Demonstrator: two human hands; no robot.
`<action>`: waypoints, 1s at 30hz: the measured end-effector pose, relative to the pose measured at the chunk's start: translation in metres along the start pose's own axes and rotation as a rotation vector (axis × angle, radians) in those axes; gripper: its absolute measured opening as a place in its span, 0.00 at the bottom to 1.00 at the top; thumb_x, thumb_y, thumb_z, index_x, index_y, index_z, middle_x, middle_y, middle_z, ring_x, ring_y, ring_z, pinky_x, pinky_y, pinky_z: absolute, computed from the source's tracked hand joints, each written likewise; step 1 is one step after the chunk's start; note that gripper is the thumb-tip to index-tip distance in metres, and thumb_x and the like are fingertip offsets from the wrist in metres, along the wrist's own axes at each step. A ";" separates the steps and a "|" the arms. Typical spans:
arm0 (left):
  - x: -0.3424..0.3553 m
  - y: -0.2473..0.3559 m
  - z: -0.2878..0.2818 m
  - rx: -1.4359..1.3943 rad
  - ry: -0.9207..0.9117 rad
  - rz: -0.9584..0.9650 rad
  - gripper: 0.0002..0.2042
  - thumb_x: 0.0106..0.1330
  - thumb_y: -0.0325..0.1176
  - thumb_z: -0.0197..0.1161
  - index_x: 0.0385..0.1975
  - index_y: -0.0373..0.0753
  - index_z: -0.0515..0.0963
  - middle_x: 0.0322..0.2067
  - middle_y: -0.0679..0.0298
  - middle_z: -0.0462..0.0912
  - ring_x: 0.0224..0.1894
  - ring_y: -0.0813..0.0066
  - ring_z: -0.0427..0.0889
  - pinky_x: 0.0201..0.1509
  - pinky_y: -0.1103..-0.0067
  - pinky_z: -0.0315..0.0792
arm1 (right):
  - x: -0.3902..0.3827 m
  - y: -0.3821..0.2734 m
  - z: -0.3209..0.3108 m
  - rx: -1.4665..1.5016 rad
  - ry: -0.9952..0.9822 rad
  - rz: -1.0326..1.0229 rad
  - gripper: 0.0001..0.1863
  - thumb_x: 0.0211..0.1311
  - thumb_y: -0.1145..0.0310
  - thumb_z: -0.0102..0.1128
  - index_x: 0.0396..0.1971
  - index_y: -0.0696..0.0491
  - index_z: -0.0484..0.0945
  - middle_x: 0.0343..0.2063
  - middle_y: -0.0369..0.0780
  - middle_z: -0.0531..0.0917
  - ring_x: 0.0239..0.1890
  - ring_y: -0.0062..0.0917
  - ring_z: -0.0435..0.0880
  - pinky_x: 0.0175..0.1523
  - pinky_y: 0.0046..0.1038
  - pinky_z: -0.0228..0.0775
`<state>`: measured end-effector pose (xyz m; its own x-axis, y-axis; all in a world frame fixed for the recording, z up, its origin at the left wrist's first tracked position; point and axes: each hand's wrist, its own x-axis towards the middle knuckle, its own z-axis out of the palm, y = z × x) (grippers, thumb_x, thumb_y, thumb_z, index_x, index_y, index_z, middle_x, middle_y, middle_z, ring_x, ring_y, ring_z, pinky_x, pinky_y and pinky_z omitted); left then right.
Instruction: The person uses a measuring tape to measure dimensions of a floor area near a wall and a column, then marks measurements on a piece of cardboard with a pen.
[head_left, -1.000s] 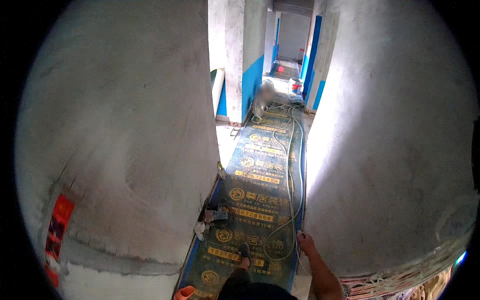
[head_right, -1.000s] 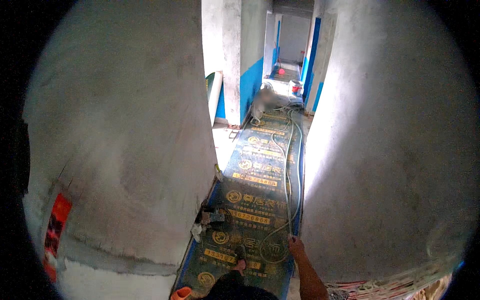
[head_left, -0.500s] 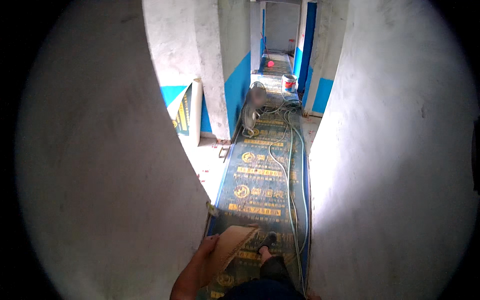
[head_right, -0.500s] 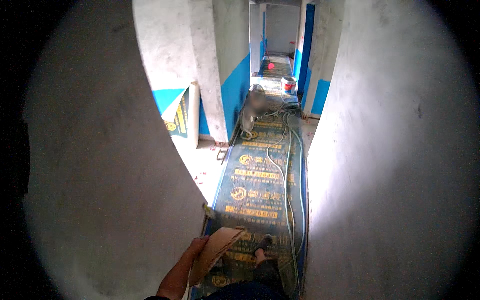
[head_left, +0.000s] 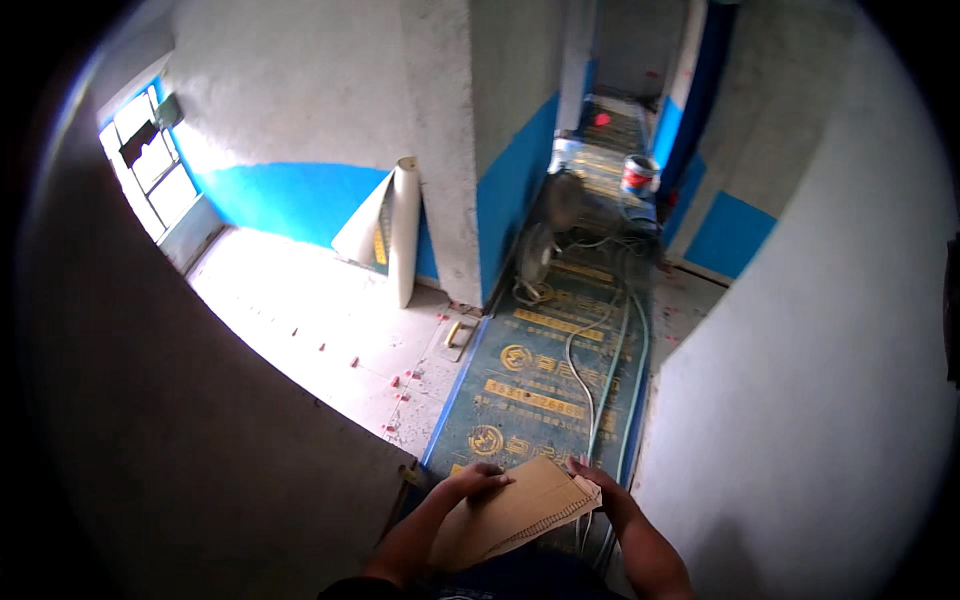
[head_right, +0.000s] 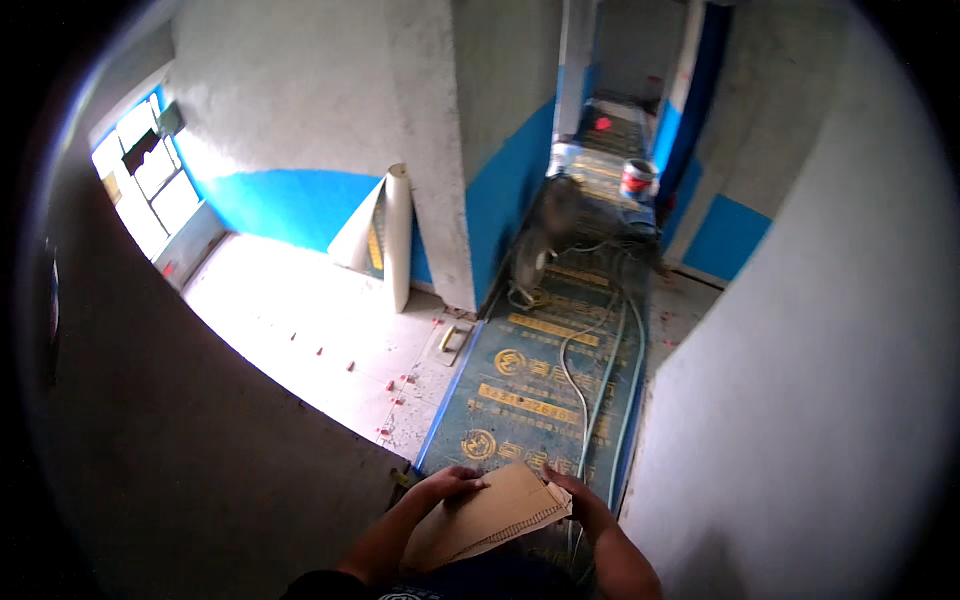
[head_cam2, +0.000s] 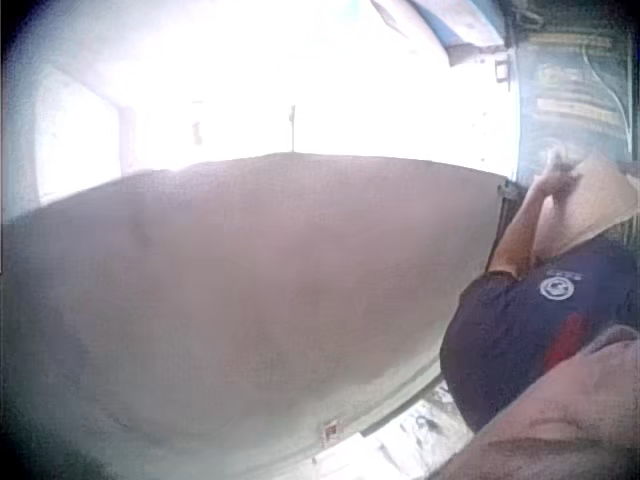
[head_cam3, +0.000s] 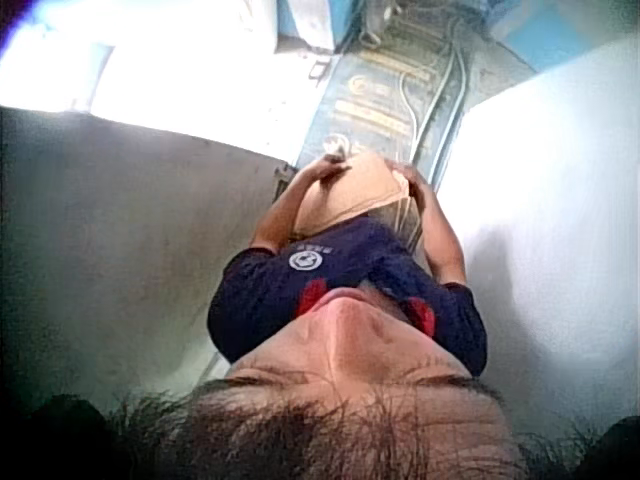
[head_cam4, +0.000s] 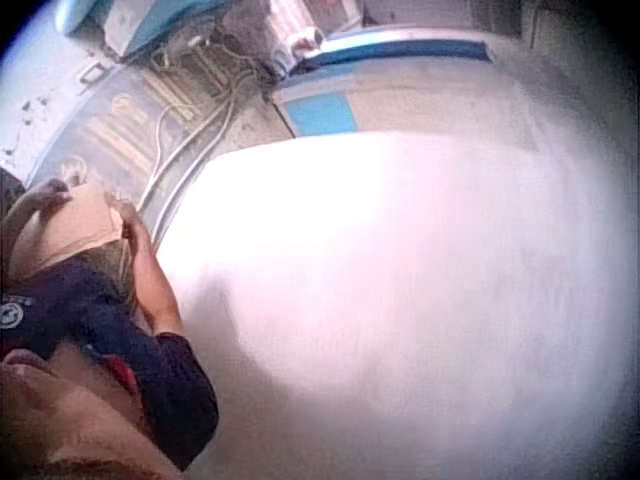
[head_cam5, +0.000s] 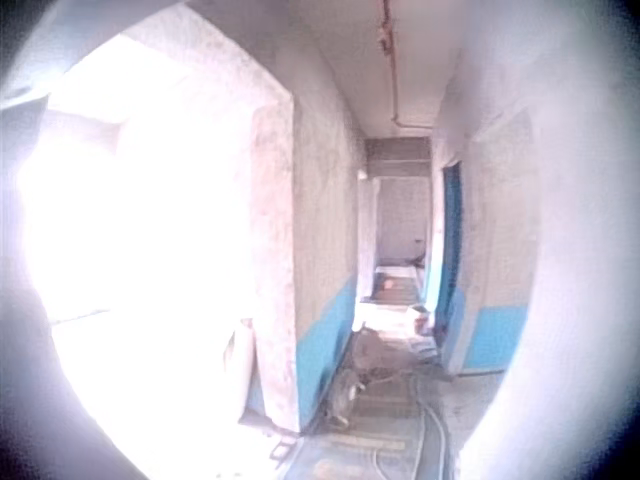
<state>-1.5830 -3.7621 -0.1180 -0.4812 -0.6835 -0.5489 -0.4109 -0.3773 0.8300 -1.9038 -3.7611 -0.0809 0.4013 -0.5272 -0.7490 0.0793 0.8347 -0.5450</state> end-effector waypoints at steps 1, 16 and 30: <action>0.023 0.024 -0.013 0.084 0.023 0.014 0.23 0.64 0.51 0.65 0.49 0.37 0.81 0.44 0.61 0.83 0.47 0.73 0.78 0.57 0.76 0.68 | 0.011 -0.025 -0.002 -0.127 0.107 -0.072 0.38 0.60 0.41 0.60 0.50 0.65 0.74 0.30 0.41 0.84 0.31 0.22 0.83 0.40 0.26 0.75; 0.385 0.063 -0.282 0.879 -0.008 -0.077 0.25 0.60 0.56 0.59 0.32 0.36 0.83 0.35 0.49 0.84 0.40 0.49 0.82 0.46 0.62 0.75 | 0.115 -0.201 -0.216 0.228 0.669 -0.243 0.23 0.59 0.66 0.63 0.51 0.63 0.77 0.44 0.43 0.82 0.45 0.32 0.81 0.50 0.32 0.71; 0.625 -0.113 -0.381 0.699 0.150 -0.581 0.20 0.61 0.50 0.61 0.40 0.37 0.81 0.42 0.48 0.83 0.46 0.48 0.81 0.50 0.59 0.75 | 0.291 -0.272 -0.335 -1.058 0.725 0.446 0.13 0.62 0.65 0.56 0.39 0.60 0.76 0.33 0.51 0.77 0.39 0.49 0.78 0.46 0.42 0.70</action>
<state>-1.5427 -4.3850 -0.5172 0.0323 -0.5969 -0.8017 -0.9544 -0.2565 0.1525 -2.1139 -4.1949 -0.2765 -0.3844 -0.4851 -0.7855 -0.7945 0.6071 0.0139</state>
